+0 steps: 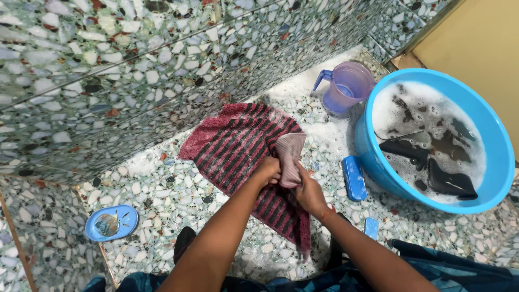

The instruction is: The person cleans a floor mat by scrubbing one side with a bar of soap, flipping it over, and scrubbing the other side with the soap.

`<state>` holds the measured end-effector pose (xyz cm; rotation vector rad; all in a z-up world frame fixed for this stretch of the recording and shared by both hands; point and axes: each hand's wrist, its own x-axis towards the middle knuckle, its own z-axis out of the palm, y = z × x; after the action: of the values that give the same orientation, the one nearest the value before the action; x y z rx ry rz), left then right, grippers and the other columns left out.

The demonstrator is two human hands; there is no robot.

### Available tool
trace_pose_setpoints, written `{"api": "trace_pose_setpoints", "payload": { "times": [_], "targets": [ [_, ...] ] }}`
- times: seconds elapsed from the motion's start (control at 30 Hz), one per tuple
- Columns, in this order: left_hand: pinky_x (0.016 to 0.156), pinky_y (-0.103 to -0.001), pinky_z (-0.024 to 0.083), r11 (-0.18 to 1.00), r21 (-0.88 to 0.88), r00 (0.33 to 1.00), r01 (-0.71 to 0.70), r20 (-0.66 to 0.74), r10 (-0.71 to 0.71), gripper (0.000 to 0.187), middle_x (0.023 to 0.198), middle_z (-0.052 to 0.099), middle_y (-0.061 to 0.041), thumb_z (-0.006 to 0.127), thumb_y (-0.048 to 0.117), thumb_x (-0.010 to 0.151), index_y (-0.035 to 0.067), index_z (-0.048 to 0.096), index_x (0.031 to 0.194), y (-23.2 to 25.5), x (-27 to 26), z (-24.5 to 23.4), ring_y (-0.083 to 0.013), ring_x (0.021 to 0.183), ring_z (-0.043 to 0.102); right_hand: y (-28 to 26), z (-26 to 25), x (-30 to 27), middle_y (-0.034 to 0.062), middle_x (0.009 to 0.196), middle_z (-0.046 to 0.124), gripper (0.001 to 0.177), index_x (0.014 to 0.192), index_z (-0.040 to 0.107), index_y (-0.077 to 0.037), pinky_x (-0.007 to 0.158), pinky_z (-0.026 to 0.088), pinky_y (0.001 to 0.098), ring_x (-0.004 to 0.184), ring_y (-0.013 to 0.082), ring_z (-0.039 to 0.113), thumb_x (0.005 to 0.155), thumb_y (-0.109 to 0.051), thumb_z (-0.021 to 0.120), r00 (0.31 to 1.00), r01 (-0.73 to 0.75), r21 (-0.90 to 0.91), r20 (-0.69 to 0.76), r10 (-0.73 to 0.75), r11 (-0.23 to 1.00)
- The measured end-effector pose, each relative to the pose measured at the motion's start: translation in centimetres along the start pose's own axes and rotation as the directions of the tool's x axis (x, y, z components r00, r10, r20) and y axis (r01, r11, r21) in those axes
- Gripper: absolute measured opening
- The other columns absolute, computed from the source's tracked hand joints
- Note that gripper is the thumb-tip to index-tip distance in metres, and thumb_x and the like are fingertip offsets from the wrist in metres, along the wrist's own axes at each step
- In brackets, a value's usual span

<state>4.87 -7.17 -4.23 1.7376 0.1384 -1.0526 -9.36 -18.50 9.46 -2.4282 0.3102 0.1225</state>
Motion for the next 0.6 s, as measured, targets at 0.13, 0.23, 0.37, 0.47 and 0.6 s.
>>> {"api": "trace_pose_setpoints", "payload": {
  "times": [0.13,0.23,0.37,0.47,0.6],
  "targets": [
    [0.094,-0.057,0.052,0.750,-0.592,0.953,0.296,0.134,-0.271,0.065,0.132,0.067,-0.023,0.050,0.063,0.095,0.009,0.051,0.132,1.0,-1.6,-1.4,-0.0373,0.111,0.068,-2.3,-0.7,-1.5,0.0273,0.111,0.072,0.086,0.157,0.035,-0.026,0.084,0.056,0.0471,0.089,0.0398,0.075,0.081,0.008,0.055,0.999,-0.006,0.132,0.039,0.001,0.991],
    [0.085,-0.057,0.054,0.695,-0.552,0.886,0.462,0.317,-0.337,0.080,0.118,0.065,-0.019,0.057,0.072,0.095,-0.002,0.058,0.125,1.0,-1.9,-2.2,-0.0357,0.101,0.067,-1.9,-0.6,-1.6,0.0283,0.117,0.072,0.082,0.155,0.042,-0.019,0.091,0.056,0.0430,0.104,0.0368,0.074,0.080,0.012,0.051,0.984,0.179,0.254,-0.054,-0.171,0.950],
    [0.082,-0.049,0.064,0.466,-0.833,0.944,0.299,0.329,-0.017,0.042,0.109,0.076,-0.018,0.071,0.035,0.100,-0.002,0.067,0.119,-0.3,1.4,-2.3,-0.0331,0.092,0.076,-1.6,0.1,-1.0,0.0260,0.116,0.073,0.074,0.152,0.045,-0.013,0.092,0.056,0.0415,0.104,0.0353,0.075,0.082,0.010,0.053,0.973,0.208,0.316,-0.161,-0.163,0.926],
    [0.072,-0.050,0.064,0.414,-0.901,0.992,0.127,0.120,-0.044,0.018,0.095,0.075,-0.018,0.064,0.014,0.094,0.001,0.064,0.107,1.8,5.2,-2.6,-0.0327,0.078,0.076,-1.9,0.6,-1.6,0.0255,0.104,0.074,0.075,0.153,0.041,-0.015,0.085,0.056,0.0451,0.094,0.0378,0.075,0.083,0.001,0.062,0.993,0.018,0.202,-0.116,0.005,0.979],
    [0.064,-0.045,0.061,0.418,-0.908,0.999,0.011,-0.009,-0.046,0.016,0.092,0.073,-0.014,0.071,0.009,0.090,-0.001,0.069,0.102,5.3,6.5,-0.4,-0.0289,0.073,0.071,-1.8,1.4,-2.8,0.0274,0.096,0.070,0.093,0.153,0.029,-0.013,0.076,0.054,0.0512,0.087,0.0463,0.069,0.074,-0.011,0.078,0.992,-0.083,0.012,-0.093,0.084,0.996]
  ]
}}
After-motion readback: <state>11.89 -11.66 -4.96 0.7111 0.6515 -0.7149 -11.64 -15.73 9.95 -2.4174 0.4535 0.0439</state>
